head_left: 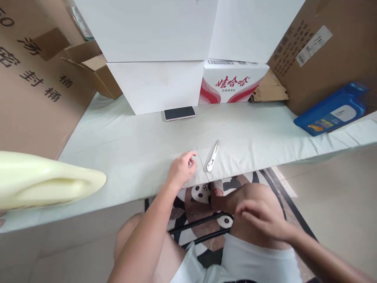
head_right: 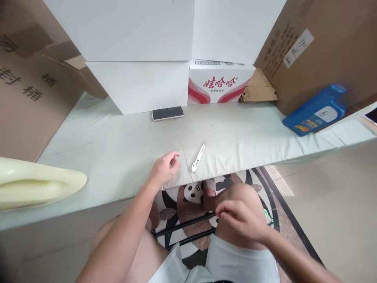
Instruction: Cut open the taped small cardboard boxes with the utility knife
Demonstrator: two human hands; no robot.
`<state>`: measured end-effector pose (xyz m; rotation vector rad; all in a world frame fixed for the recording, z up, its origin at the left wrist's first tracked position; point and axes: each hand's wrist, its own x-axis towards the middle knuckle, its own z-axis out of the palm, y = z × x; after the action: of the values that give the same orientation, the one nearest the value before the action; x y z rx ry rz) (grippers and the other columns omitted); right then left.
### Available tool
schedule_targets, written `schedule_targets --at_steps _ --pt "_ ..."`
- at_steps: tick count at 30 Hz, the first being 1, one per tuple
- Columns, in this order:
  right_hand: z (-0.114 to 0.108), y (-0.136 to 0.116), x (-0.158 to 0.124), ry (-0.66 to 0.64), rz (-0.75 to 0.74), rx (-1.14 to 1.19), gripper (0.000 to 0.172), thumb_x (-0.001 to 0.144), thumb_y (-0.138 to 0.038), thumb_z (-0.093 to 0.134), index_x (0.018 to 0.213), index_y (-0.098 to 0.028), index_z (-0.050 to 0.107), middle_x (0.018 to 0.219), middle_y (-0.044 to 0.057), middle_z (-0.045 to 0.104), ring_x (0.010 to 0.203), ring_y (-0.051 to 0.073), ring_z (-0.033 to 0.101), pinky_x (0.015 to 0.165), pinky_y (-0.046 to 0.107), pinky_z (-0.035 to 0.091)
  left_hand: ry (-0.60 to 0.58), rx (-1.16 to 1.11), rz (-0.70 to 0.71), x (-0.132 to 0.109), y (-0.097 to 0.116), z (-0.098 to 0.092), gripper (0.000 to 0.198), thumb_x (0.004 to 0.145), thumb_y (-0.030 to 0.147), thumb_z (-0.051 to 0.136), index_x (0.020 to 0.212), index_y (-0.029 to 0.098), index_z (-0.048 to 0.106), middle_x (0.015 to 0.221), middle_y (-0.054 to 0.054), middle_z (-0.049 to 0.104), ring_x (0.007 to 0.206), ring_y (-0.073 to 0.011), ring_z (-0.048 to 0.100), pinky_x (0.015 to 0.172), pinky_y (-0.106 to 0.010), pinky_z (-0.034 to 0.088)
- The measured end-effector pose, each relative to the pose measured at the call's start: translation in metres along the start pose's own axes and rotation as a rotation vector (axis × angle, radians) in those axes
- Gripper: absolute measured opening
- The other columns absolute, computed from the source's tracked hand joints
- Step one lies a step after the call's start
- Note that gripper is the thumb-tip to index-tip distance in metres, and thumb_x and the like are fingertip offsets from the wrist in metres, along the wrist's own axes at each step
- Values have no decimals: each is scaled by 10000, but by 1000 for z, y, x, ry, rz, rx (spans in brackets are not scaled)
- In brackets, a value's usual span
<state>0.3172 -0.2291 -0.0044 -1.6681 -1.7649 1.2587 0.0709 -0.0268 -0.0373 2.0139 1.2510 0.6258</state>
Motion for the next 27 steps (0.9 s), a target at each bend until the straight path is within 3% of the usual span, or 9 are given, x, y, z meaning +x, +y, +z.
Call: schedule_targets --at_steps 2,5,8,12,16,18,23,27 --pt "31 1 -37 1 41 -10 335 1024 -395 450 957 -232 736 901 80 779 847 234 742 778 379 597 14 18 -3 -2 0 -4 237 873 217 555 1045 234 717 816 -27 710 675 -175 613 656 -291 456" --pt "58 -6 -75 -75 143 55 331 1025 -380 430 992 -225 721 948 79 777 886 237 742 819 371 602 33 33 -8 -9 6 -11 229 867 216 563 1032 235 720 797 -23 707 662 -167 598 647 -286 441" --pt "78 -14 -100 -326 105 67 272 949 -271 529 1108 -208 740 1099 90 790 1008 257 743 921 384 589 59 44 -6 -20 14 -19 221 861 218 578 1027 222 725 834 -33 720 723 -171 613 708 -293 460" --pt "103 -11 -126 -631 -110 128 342 938 -235 545 1212 -162 736 1184 120 773 1104 257 721 1002 389 564 117 48 -18 -40 20 -28 221 871 223 553 1011 183 719 869 -46 724 778 -171 619 762 -295 484" --pt "118 -2 -145 -655 -154 2 468 1009 -343 511 1422 -140 594 1415 182 654 1320 282 610 1163 461 469 174 48 -40 -75 21 -26 207 856 240 547 948 161 715 837 -47 714 760 -164 612 748 -283 492" --pt "124 -1 -149 -637 -153 -109 504 1039 -422 474 1443 -133 557 1425 199 633 1319 301 594 1199 513 419 148 92 -70 -102 20 -21 216 854 258 541 935 164 718 824 -44 714 736 -162 604 736 -282 488" --pt "143 -14 -145 -711 -176 -349 462 1065 -502 392 1195 -147 657 1181 159 727 1104 295 658 1009 462 518 73 210 -145 -173 15 -20 162 818 256 562 836 201 713 751 -26 705 689 -172 597 715 -290 475" --pt "144 -26 -144 -809 -171 -390 502 1053 -544 383 1017 -168 715 1017 138 765 936 285 697 851 415 516 56 309 -185 -210 12 -31 133 807 265 585 810 229 713 749 -20 716 717 -194 622 752 -310 478"
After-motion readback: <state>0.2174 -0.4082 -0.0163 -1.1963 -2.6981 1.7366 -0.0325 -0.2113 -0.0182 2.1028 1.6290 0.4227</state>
